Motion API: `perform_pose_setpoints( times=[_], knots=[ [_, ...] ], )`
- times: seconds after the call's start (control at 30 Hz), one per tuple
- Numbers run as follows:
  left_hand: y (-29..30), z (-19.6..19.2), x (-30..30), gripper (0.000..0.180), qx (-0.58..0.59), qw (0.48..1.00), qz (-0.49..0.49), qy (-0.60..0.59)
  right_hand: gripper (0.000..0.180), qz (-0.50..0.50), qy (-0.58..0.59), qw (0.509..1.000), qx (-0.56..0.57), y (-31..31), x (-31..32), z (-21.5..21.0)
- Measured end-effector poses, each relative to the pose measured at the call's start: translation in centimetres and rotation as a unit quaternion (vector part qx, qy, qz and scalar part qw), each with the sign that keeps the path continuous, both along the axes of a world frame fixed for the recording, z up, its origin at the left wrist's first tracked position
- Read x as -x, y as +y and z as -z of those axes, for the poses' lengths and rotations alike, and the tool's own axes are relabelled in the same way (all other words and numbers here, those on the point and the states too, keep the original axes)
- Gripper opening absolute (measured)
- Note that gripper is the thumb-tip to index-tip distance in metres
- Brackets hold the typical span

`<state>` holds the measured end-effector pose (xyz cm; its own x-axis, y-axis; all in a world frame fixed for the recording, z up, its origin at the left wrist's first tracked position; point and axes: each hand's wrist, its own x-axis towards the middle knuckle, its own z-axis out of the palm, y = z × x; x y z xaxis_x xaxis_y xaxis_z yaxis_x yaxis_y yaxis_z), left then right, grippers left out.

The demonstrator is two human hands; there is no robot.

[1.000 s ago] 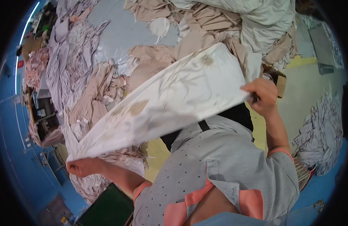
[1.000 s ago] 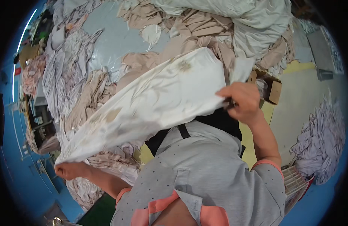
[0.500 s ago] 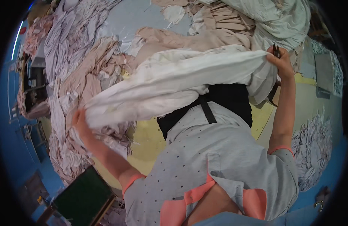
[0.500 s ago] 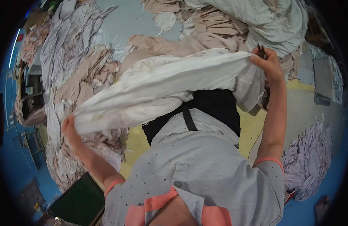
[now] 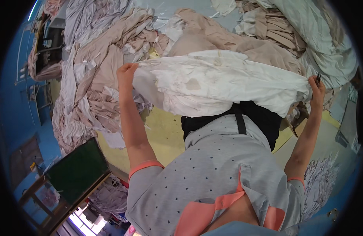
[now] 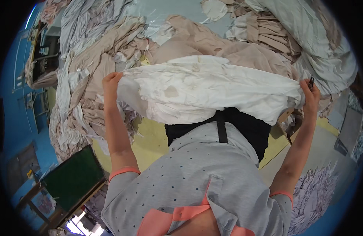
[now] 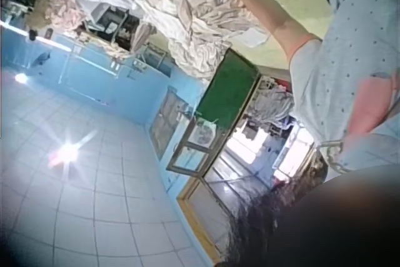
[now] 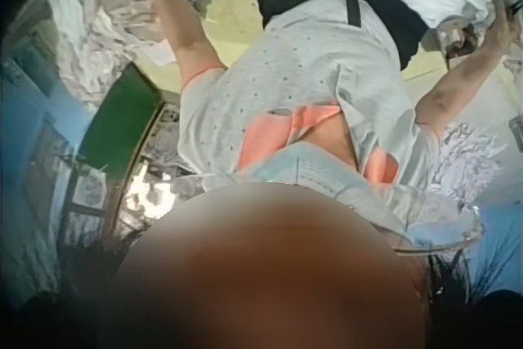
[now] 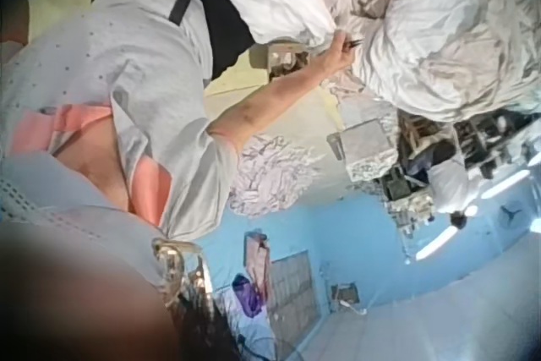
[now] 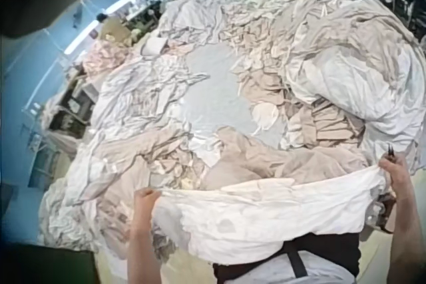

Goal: Trimming loose or excess threads from fabric pieces using a pair of snips.

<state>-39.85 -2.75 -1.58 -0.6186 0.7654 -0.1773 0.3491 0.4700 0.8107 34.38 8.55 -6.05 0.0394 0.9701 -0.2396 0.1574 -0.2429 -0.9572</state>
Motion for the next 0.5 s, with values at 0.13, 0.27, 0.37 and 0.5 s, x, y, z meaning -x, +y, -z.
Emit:
perform_pose_setpoints(
  times=[0.13,0.27,0.37,0.5],
  knots=[
    [0.8,-0.3,-0.5,0.014,0.017,1.0,0.011,0.005,0.016,0.008,-0.016,1.0,-0.015,0.6,-0.5,1.1],
    [1.3,0.3,0.0,0.013,0.021,1.0,0.019,-0.013,0.015,0.009,-0.057,0.998,-0.022,0.9,-1.7,1.5],
    [1.3,0.7,0.6,0.012,0.008,0.999,0.013,-0.049,0.014,0.004,-0.049,0.999,-0.019,1.1,-1.8,2.1],
    [1.3,0.9,0.7,0.017,-0.004,1.0,0.01,-0.018,0.01,0.001,-0.033,0.999,-0.02,1.2,-1.0,2.2]
  ],
)
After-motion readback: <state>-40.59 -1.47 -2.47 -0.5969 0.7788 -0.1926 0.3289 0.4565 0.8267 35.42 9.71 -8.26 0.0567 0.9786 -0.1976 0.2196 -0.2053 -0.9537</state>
